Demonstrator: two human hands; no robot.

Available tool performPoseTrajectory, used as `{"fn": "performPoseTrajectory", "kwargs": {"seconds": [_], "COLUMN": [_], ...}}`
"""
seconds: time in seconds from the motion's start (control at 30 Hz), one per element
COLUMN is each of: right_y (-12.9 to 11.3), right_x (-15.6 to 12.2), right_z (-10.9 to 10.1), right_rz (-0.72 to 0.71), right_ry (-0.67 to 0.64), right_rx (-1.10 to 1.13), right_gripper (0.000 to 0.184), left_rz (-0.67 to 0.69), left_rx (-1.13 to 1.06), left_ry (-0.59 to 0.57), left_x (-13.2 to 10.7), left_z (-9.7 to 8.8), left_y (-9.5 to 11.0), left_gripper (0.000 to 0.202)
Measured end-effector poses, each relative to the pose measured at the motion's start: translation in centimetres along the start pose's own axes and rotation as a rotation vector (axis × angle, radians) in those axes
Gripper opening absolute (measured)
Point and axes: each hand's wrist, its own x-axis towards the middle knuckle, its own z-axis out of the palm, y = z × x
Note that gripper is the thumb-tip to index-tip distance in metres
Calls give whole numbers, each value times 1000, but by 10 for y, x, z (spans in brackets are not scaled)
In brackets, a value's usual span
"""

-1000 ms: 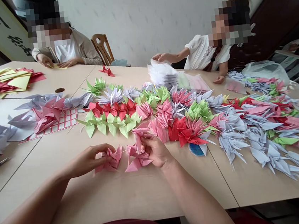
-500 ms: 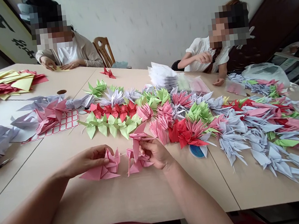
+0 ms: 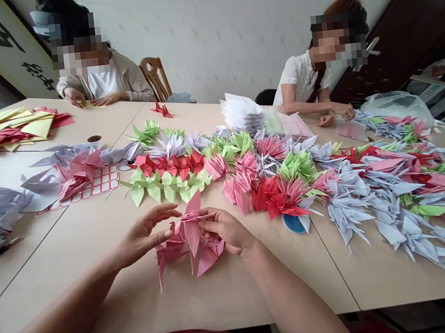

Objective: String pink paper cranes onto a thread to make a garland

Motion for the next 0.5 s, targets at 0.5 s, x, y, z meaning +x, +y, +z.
{"fn": "performPoseTrajectory", "kwargs": {"seconds": [0.5], "right_y": [0], "right_x": [-5], "right_z": [7], "right_rz": [-12], "right_ry": [-37], "right_rx": [2], "right_gripper": [44], "left_rz": [-101], "left_rx": [-266], "left_ry": [214], "left_x": [11], "left_z": [25], "left_y": [10], "left_gripper": [20]}}
